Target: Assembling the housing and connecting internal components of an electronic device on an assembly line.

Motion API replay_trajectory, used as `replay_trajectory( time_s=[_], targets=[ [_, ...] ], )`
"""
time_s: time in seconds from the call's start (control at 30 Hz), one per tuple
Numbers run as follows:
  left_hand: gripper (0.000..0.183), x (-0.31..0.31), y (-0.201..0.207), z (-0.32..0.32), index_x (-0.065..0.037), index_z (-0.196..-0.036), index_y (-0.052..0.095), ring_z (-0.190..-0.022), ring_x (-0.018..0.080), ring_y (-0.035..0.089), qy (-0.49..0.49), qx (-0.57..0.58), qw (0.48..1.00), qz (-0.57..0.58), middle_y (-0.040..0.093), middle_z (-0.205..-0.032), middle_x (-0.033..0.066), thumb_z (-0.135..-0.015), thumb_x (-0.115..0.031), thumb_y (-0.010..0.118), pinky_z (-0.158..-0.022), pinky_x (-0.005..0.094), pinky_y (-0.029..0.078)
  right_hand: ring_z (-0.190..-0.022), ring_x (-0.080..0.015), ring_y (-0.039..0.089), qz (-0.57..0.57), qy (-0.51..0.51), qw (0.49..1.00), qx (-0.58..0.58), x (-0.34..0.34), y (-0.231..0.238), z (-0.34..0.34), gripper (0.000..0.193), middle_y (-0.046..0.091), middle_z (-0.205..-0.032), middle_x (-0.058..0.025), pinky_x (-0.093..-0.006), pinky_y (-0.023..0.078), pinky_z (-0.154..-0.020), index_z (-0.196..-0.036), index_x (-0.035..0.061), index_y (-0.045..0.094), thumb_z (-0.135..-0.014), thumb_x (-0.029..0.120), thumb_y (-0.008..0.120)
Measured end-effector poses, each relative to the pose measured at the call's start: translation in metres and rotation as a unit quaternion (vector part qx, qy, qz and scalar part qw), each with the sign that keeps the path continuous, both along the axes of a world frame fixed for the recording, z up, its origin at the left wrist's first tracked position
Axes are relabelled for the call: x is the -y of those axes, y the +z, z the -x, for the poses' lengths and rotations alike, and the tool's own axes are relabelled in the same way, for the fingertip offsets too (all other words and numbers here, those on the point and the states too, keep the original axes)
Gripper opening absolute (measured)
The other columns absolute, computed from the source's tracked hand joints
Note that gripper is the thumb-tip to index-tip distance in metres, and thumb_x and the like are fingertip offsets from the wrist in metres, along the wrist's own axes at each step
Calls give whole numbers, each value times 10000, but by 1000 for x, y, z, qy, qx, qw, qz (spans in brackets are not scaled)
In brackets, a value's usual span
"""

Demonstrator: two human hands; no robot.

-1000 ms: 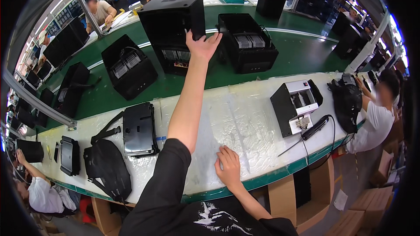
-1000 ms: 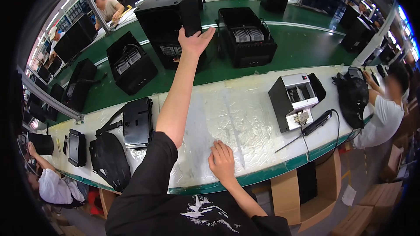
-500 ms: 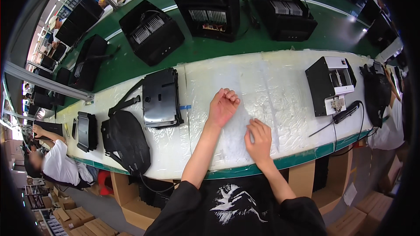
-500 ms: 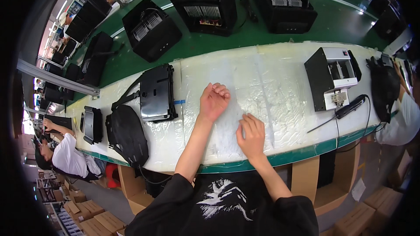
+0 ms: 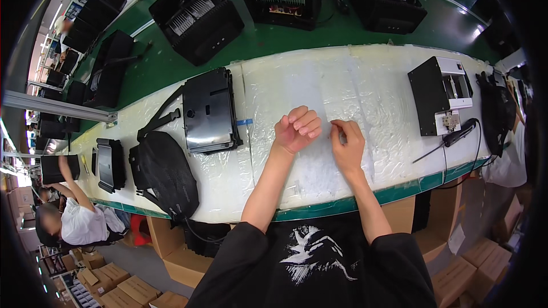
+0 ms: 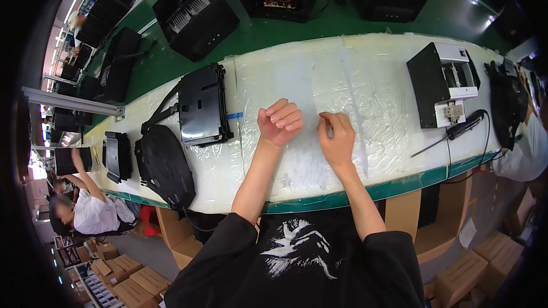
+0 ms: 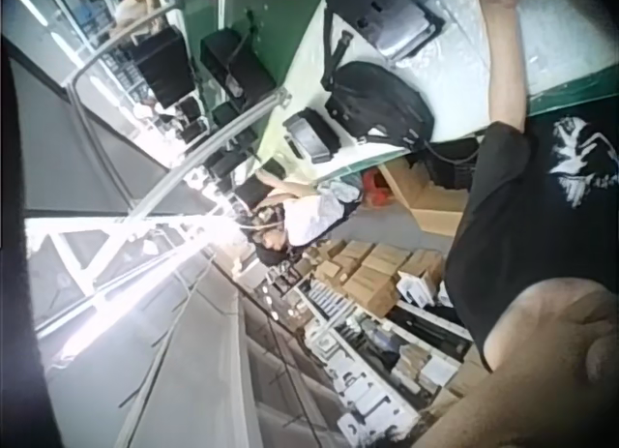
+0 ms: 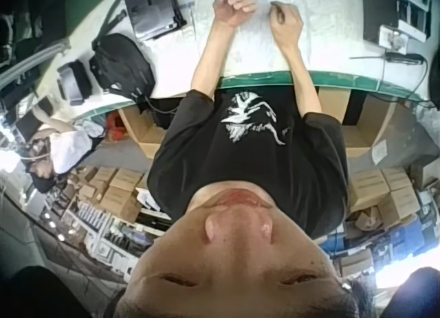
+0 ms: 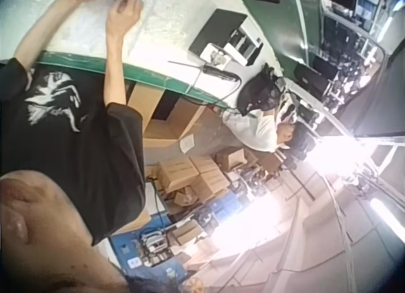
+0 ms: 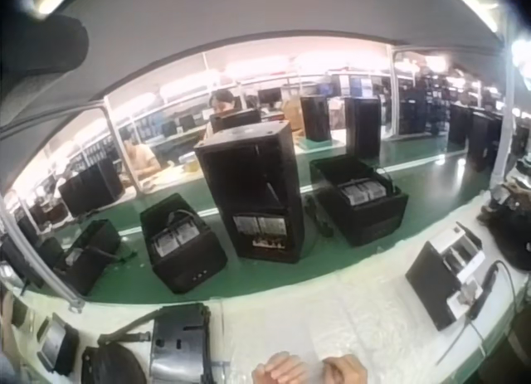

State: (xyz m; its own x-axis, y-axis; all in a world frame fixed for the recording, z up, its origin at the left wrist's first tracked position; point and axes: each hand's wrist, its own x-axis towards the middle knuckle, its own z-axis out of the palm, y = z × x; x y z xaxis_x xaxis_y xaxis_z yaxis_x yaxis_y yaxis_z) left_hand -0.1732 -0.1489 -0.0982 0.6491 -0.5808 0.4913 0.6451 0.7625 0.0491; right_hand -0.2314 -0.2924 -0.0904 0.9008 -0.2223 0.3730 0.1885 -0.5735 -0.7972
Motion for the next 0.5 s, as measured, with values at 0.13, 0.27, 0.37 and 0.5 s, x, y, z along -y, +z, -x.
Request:
replay_trajectory(
  time_s=[0.13, 0.27, 0.37, 0.5],
  targets=[
    [205, 1, -1, 1, -199, -732, 537, -681, 75, 478, -5, 4, 1000, -7, 491, -703, -79, -815, -272, 710, -681, 244, 404, -615, -203, 550, -19, -5, 1000, -21, 1, 3, -1, 98, 580, -715, -89, -307, 434, -552, -856, 33, 656, -770, 11, 614],
    [205, 1, 0, 1, -202, -731, 538, -681, 75, 482, -8, 16, 1000, -10, 498, -708, -80, -814, -272, 711, -680, 243, 403, -612, -205, 545, -29, -3, 999, -16, 2, 2, 0, 97, 580, -715, -93, -307, 434, -553, -859, 29, 654, -773, 12, 611],
    [205, 1, -1, 1, -203, -730, 537, -681, 75, 482, -6, 18, 1000, -12, 499, -710, -81, -814, -270, 711, -680, 242, 402, -612, -207, 545, -24, 0, 1000, -13, 2, 3, 0, 99, 579, -713, -93, -307, 435, -556, -861, 29, 654, -774, 12, 610],
    [210, 0, 1, 2, -204, -726, 532, -685, 74, 481, -2, 20, 1000, -21, 498, -714, -80, -813, -268, 712, -684, 243, 399, -617, -208, 547, -23, 0, 1000, -16, 1, 4, 0, 100, 578, -712, -93, -309, 437, -562, -862, 29, 654, -774, 12, 610]
  ],
)
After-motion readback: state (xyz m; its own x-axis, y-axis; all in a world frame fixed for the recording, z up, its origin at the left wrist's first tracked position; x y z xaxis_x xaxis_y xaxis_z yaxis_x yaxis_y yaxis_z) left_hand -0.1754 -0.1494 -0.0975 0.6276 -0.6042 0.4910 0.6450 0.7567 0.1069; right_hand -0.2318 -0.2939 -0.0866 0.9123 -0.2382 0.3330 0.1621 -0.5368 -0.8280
